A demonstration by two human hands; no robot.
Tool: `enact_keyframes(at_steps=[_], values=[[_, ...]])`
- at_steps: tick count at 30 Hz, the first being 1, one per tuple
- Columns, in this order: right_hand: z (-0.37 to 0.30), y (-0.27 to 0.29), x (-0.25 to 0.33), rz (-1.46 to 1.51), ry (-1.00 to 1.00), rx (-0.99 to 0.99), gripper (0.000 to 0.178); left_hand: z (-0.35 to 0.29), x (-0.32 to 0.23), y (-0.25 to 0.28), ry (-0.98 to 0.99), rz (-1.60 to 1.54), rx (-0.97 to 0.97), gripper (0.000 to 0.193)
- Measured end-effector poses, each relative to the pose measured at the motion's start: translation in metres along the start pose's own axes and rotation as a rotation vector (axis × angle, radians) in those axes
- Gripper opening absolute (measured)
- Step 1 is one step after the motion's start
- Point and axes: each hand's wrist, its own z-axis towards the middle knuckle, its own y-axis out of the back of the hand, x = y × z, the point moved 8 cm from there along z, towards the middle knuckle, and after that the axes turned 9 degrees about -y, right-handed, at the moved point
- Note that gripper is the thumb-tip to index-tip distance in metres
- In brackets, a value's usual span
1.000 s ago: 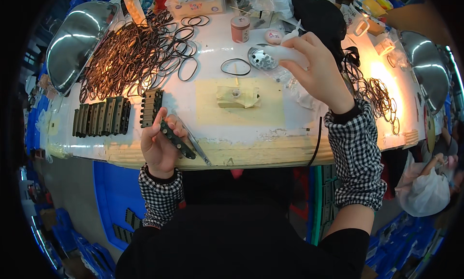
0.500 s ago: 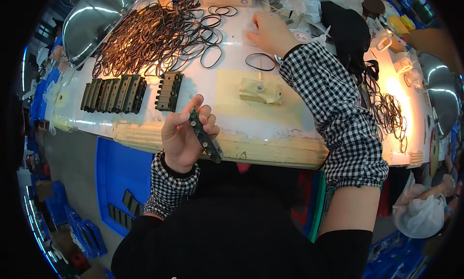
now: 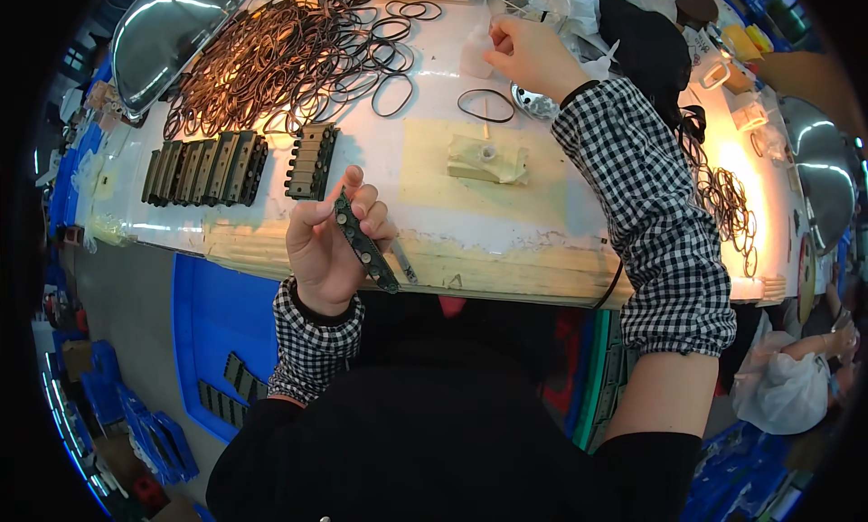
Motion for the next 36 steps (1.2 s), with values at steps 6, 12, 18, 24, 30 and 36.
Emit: enact_keyframes(at_steps=[6, 12, 18, 24, 30, 36], values=[[0.004, -0.005, -0.001, -0.007, 0.026, -0.043, 0.03, -0.002, -0.014, 0.0, -0.046, -0.01, 0.007, 0.035], [-0.02, 0.051, 0.039, -0.082, 0.116, -0.146, 0.024, -0.008, -0.037, 0.002, -0.11, 0.014, 0.009, 0.037], [-0.129, 0.034, 0.161, -0.039, 0.39, 0.021, 0.015, -0.022, -0.075, 0.008, -0.26, 0.029, -0.051, 0.038], [-0.188, -0.078, 0.197, -0.599, 1.02, 0.111, 0.036, -0.006, -0.066, 0.009, -0.193, 0.005, -0.01, 0.036], [-0.171, -0.071, 0.206, -0.449, 1.006, 0.177, 0.024, -0.016, -0.07, 0.018, -0.231, 0.075, 0.01, 0.039], [-0.08, -0.038, 0.24, -0.276, 0.764, 0.045, 0.011, -0.023, -0.071, 0.028, -0.219, 0.004, 0.075, 0.039]])
